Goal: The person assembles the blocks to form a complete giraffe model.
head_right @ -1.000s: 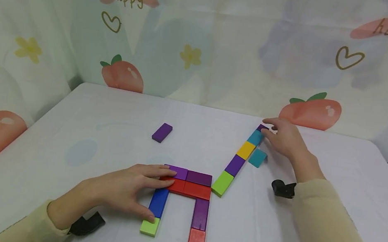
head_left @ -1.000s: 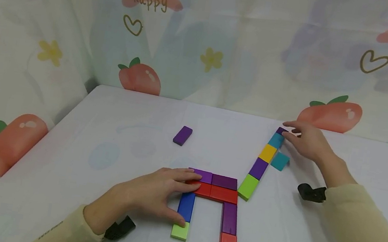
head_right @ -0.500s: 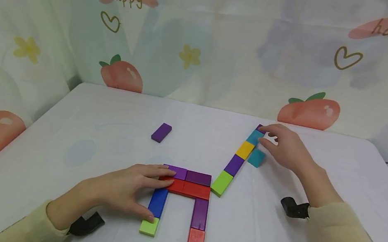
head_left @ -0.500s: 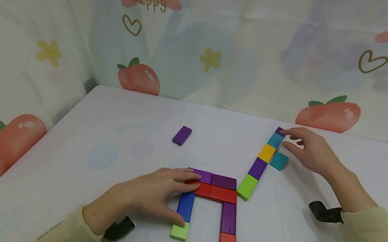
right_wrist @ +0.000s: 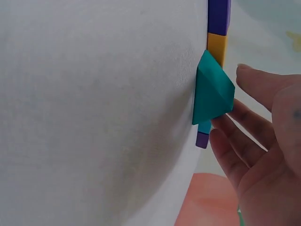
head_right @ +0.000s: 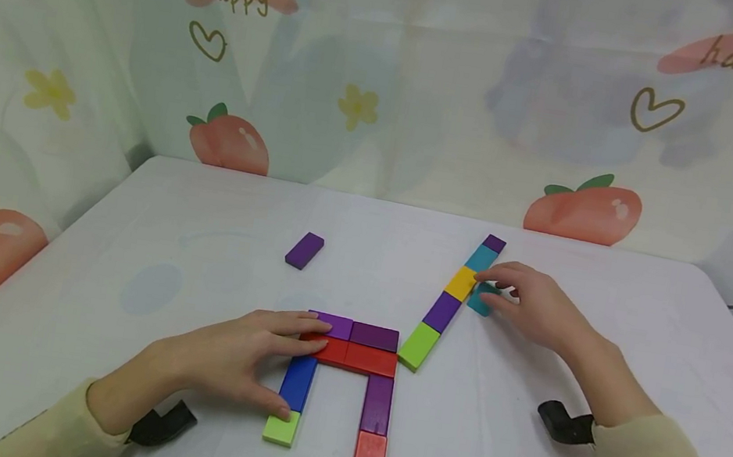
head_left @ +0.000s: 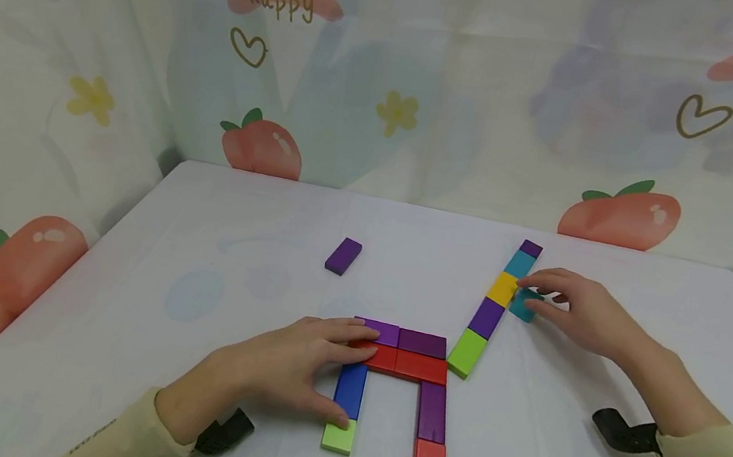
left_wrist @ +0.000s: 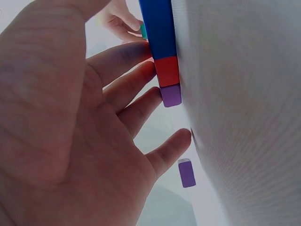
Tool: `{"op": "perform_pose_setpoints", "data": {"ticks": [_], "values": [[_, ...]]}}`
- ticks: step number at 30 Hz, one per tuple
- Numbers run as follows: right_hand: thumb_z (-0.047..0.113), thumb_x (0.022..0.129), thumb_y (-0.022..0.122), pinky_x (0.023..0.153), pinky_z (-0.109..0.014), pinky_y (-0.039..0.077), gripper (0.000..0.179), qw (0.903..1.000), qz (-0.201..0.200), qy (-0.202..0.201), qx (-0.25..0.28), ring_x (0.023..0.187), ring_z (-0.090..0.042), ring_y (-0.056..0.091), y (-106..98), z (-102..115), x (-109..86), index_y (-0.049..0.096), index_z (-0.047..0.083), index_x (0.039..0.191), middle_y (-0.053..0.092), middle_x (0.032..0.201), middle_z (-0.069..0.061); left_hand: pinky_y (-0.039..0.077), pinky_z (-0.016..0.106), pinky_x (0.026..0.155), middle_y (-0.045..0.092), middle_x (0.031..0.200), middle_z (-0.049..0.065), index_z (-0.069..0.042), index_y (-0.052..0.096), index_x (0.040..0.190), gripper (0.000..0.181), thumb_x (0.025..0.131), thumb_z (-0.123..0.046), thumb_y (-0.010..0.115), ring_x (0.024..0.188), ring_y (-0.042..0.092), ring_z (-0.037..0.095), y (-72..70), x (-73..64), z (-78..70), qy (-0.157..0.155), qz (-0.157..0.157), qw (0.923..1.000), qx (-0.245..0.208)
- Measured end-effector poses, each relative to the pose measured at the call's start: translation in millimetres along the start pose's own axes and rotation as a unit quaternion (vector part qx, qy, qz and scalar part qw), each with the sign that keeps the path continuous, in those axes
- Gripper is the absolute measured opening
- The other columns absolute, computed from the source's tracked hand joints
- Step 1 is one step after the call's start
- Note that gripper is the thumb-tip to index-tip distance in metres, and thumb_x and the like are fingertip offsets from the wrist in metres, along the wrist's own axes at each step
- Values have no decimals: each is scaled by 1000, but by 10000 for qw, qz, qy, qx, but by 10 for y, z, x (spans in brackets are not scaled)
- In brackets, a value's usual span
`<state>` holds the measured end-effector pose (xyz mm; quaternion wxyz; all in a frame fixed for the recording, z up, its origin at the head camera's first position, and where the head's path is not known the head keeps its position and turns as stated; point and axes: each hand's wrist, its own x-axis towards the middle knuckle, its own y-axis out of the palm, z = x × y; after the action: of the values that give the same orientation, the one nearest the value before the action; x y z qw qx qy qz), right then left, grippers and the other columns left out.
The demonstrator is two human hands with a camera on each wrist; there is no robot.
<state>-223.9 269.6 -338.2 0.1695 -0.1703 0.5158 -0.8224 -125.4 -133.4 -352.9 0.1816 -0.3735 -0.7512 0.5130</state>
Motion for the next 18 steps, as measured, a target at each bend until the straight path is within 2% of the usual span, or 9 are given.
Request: {"op": "perform_pose_setpoints", "data": {"ticks": [4, 13, 18], "values": [[7, 92, 73, 89, -53, 55, 32, 10000, 34, -39, -72, 111, -34, 59, 20, -1, -16, 69, 3, 124, 66, 121, -16, 28, 45, 117, 29, 163, -8, -18, 46, 153, 84, 85, -57, 76, 151, 19, 16, 4, -4, 4, 33, -21, 10000, 37], [0, 88, 74, 89, -54, 54, 41, 9997, 227, -68, -21, 116, -38, 57, 10, -40, -33, 66, 2, 128, 64, 126, -19, 28, 45, 118, 29, 163, -8, -18, 46, 153, 84, 84, -57, 76, 151, 19, 15, 6, 7, 9, 62, -29, 10000, 48], [0, 88, 75, 86, -53, 56, 43, 9997, 248, -25, -86, 110, -35, 59, 0, -60, -47, 66, 6, 130, 66, 121, -16, 28, 45, 118, 28, 163, -9, -19, 46, 153, 85, 84, -57, 76, 151, 18, 15, 8, 10, 9, -19, 5, 10000, 11]]}}
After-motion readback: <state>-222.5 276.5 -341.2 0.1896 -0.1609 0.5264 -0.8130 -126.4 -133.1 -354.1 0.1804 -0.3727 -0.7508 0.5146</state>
